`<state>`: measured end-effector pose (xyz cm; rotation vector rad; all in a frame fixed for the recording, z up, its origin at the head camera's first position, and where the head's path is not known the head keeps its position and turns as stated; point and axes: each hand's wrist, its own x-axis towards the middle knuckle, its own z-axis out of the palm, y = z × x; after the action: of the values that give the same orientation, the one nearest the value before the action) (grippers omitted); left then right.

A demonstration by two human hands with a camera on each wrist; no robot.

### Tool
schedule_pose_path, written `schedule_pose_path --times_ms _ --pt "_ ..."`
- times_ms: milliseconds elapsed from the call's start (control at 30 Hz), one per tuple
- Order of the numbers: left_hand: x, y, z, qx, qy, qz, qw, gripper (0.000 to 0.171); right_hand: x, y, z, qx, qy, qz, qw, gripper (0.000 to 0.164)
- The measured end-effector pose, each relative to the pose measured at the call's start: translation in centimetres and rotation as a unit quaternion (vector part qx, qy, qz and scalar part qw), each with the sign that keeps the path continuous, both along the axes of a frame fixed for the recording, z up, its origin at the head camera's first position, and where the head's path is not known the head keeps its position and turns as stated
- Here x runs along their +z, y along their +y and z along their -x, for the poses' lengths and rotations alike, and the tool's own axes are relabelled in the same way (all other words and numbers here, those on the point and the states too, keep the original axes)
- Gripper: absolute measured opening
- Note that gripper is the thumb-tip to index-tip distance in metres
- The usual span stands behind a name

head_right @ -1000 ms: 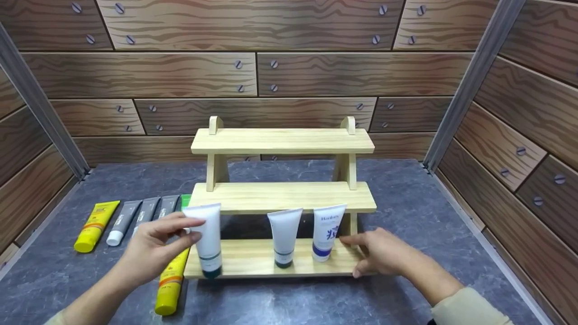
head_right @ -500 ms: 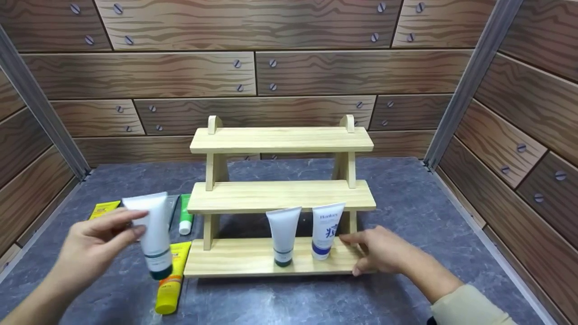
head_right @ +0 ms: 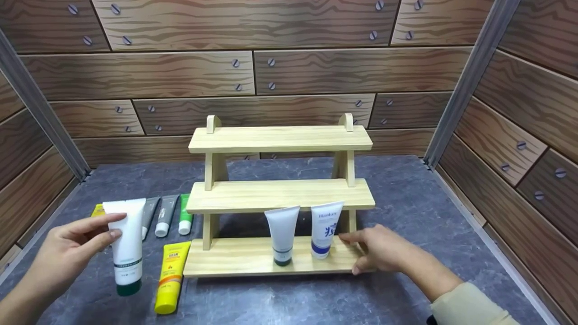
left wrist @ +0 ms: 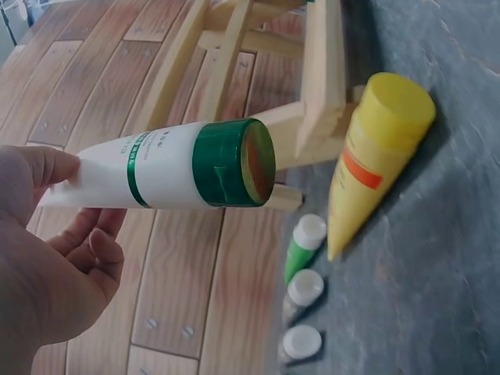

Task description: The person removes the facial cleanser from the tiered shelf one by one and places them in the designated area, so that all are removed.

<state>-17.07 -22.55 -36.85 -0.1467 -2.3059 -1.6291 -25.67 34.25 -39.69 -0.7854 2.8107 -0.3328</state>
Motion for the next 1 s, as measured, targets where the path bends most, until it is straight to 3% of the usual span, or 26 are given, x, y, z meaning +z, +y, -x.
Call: schedule_pose_path --times_ms 233,400,700,1000 --pt "-1.2 -1.0 0.4 0.013 -0.069 -0.009 0.9975 0.033 0.2 0.0 0.1 -0.004 -0.004 0.000 1.000 0.080" --pt "-2.2 -1.3 0.7 0.018 -0.110 -0.017 0.9936 0.034 0.1 0.1 0.0 0.016 -0.001 0.005 1.000 0.079" --pt "-4.2 -1.6 1.6 0.030 -0.201 -0.021 0.9788 0.037 0.1 0.1 0.1 0.017 -0.010 0.008 1.000 0.080" --pt "-5.3 -1.8 2.1 0.028 -0.233 -0.015 0.9720 0.037 0.1 0.0 0.1 0.009 -0.010 0.003 1.000 0.079"
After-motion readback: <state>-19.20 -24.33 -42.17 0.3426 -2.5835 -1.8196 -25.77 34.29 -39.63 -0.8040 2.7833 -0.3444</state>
